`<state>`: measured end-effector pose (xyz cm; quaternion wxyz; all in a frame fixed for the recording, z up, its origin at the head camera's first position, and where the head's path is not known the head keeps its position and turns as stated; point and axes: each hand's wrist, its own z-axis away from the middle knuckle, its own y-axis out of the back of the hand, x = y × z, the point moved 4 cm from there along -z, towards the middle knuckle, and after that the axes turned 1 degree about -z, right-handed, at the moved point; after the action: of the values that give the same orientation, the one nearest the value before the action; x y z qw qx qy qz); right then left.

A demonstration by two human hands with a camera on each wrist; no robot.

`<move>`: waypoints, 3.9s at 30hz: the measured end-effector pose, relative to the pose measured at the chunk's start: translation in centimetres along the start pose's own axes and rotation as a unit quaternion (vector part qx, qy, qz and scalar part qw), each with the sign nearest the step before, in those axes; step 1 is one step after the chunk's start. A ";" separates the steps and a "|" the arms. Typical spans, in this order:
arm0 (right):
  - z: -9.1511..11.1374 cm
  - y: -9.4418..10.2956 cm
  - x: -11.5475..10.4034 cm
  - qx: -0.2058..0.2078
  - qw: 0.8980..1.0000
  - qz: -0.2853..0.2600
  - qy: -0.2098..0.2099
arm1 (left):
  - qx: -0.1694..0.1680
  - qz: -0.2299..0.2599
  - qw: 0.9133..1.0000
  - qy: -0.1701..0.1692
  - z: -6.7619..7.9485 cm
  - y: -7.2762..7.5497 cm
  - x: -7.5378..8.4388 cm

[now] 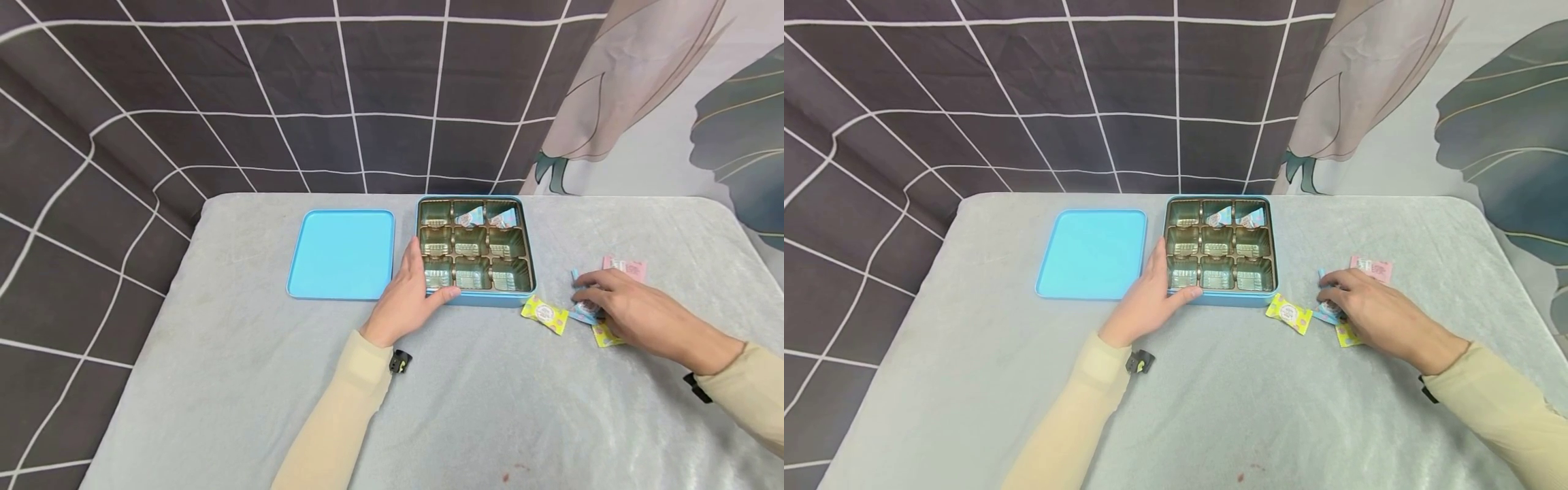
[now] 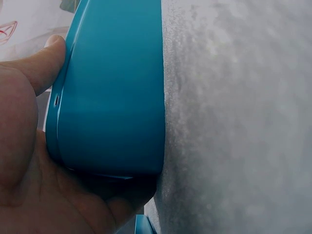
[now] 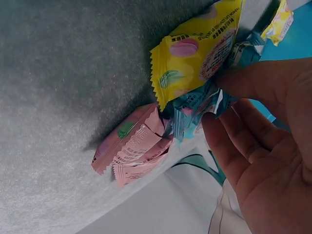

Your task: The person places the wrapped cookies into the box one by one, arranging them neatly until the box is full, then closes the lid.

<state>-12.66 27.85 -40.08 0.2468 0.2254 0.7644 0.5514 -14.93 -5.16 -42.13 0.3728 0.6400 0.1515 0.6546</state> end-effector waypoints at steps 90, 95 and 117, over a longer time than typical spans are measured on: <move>-0.7 0.0 0.2 0.029 0.999 0.011 -0.027 | -0.001 -0.001 1.000 -0.001 -0.1 -0.1 -0.1; -0.8 0.2 0.2 0.025 0.999 0.015 -0.042 | 0.002 -0.005 1.000 -0.004 -0.1 -0.1 -0.1; -1.6 0.5 0.0 0.057 0.994 0.012 -0.093 | 0.001 -0.011 1.000 -0.002 0.0 0.0 0.0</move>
<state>-13.60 26.86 -39.16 0.2965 0.2989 0.7656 0.4864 -14.94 -5.15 -42.16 0.3801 0.6395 0.1587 0.6491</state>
